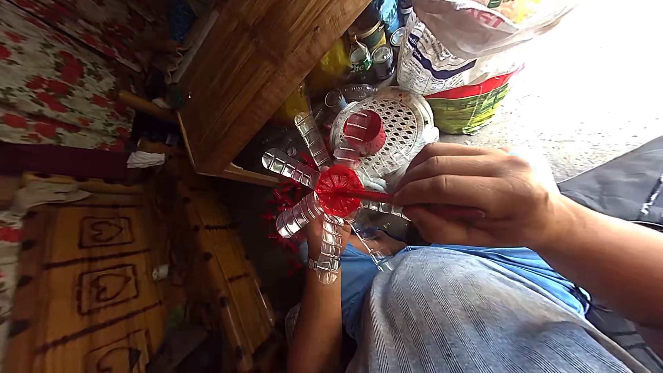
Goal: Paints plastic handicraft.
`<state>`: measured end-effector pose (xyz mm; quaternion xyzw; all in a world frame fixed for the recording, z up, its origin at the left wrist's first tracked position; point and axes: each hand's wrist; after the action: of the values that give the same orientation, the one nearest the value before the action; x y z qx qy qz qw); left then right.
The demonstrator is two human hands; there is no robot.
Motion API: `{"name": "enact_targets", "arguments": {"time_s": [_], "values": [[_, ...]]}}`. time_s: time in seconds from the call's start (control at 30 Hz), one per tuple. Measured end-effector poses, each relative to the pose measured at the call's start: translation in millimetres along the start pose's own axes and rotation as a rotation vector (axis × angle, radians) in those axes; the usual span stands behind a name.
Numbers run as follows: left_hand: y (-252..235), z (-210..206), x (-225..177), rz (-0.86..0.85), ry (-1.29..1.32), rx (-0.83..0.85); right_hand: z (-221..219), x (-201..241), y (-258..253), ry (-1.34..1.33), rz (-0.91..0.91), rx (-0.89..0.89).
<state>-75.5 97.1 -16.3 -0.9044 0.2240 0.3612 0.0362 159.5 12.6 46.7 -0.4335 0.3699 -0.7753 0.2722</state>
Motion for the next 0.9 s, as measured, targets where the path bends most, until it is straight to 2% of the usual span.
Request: {"name": "enact_targets", "arguments": {"time_s": [0.1,0.3,0.43,0.6,0.77,0.9], "values": [[-1.2,-1.6,-0.9,-0.024,0.082,0.115,-4.4,-2.6,-0.9,-0.008,0.033,0.016],[1.1,0.4,-0.2,-0.012,0.035,0.086,-6.1,-9.2,0.4,0.016,0.039,0.108],[1.6,-2.0,1.3,0.002,0.046,0.084,-2.9,-5.4,-2.7,0.02,0.034,0.053],[-1.4,2.0,-0.7,0.045,0.075,0.073,-2.7,-8.4,-2.8,0.012,0.024,0.092],[-2.4,9.2,3.6,-0.006,-0.133,0.06,0.8,-5.5,-6.3,0.035,0.009,0.049],[-3.3,10.0,2.9,0.017,-0.11,0.052,-2.7,-9.7,-4.3,0.033,-0.006,0.091]]}}
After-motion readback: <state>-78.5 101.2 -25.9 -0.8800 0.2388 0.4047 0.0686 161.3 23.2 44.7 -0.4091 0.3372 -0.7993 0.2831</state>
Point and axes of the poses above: each hand's wrist, its own y-axis away from the middle knuckle, its own z-axis out of the back of the hand, x = y × z, and after that the axes turned 2 degrees about -z, right-handed
